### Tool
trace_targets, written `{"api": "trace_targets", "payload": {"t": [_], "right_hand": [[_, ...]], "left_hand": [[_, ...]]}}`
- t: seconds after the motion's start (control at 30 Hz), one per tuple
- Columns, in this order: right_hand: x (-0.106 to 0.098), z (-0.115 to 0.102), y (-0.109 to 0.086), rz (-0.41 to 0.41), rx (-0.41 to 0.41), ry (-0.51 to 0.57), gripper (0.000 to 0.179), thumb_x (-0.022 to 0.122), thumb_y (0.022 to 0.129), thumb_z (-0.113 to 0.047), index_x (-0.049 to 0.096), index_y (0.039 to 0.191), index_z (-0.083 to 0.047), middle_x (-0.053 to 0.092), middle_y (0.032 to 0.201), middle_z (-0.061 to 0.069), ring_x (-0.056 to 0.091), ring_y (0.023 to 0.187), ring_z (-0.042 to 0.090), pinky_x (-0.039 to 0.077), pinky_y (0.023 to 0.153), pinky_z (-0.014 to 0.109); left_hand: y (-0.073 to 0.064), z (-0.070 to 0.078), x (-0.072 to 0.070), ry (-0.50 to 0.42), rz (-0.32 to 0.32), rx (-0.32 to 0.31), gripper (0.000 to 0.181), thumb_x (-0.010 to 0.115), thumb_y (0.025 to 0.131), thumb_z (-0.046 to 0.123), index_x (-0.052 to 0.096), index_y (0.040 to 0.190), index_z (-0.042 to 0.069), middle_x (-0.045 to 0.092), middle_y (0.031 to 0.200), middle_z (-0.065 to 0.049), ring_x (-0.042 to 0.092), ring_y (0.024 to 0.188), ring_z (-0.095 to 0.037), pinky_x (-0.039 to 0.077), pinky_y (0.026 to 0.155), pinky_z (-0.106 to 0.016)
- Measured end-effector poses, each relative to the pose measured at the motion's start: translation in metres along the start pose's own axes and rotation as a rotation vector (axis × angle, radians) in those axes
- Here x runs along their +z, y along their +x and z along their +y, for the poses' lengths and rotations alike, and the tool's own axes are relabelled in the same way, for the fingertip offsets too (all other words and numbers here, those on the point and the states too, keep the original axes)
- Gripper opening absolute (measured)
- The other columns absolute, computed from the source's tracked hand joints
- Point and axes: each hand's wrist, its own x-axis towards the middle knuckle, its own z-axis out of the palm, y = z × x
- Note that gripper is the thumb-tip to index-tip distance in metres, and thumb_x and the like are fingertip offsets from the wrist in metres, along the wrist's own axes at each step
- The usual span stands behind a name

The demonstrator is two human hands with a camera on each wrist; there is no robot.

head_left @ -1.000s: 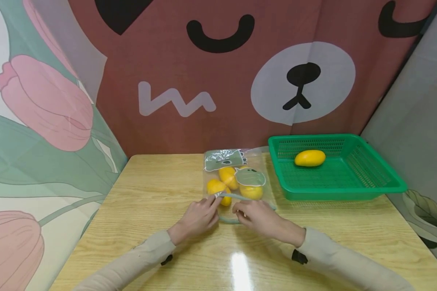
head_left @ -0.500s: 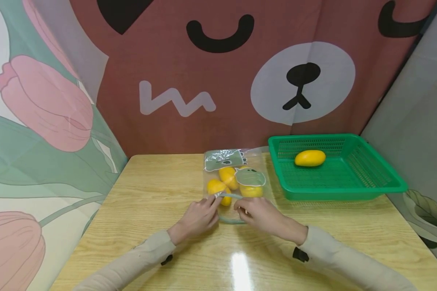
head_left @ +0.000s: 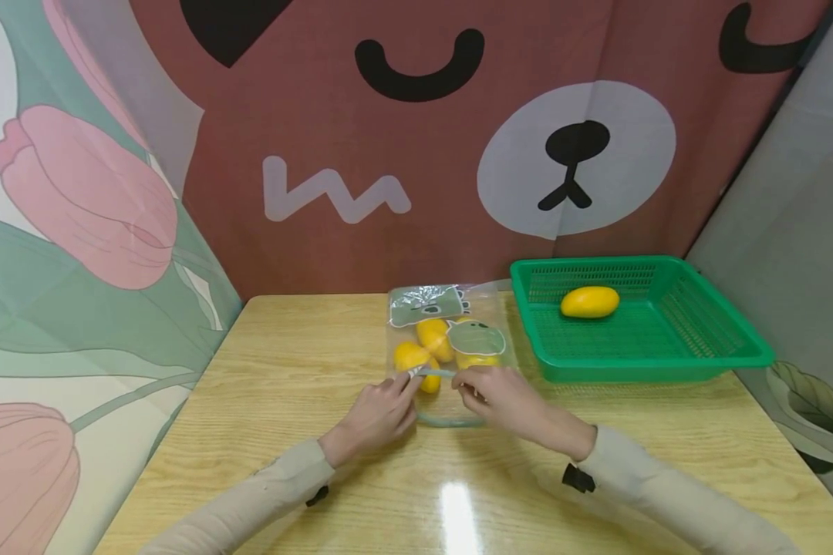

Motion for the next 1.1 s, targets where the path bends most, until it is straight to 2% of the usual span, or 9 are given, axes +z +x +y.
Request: {"api": "trace_targets", "payload": {"t": [0.27,0.57,1.1], "right_hand": [[-0.008,0.006,-0.002,0.009,0.028,-0.021,0.008,0.067,0.089,-0.004,0.072,0.095,-0.007,0.064,0.075,-0.005,0.046,0.058,0.004,0.042,0.051,0.019],[-0.018,0.014,-0.003,0.058,0.028,-0.048,0.007,0.069,0.087,-0.002,0.071,0.091,-0.007,0.06,0.07,-0.007,0.044,0.055,0.003,0.04,0.05,0.019],[-0.023,0.027,-0.005,0.059,0.059,-0.047,0.009,0.066,0.088,-0.002,0.072,0.092,-0.007,0.063,0.073,-0.007,0.045,0.057,0.003,0.044,0.053,0.022]], "left_hand": [[0.0,-0.001,0.0,-0.005,-0.009,0.002,0.051,0.063,0.088,0.021,0.05,0.135,0.006,0.051,0.093,-0.003,0.05,0.06,-0.012,0.034,0.041,-0.02],[0.0,-0.001,-0.002,-0.021,-0.037,0.001,0.05,0.059,0.09,0.022,0.048,0.136,0.006,0.051,0.095,-0.003,0.049,0.061,-0.011,0.03,0.041,-0.017],[0.0,-0.001,-0.001,-0.017,-0.032,-0.006,0.052,0.064,0.089,0.023,0.048,0.136,0.007,0.051,0.095,-0.003,0.048,0.061,-0.011,0.028,0.041,-0.016]]}}
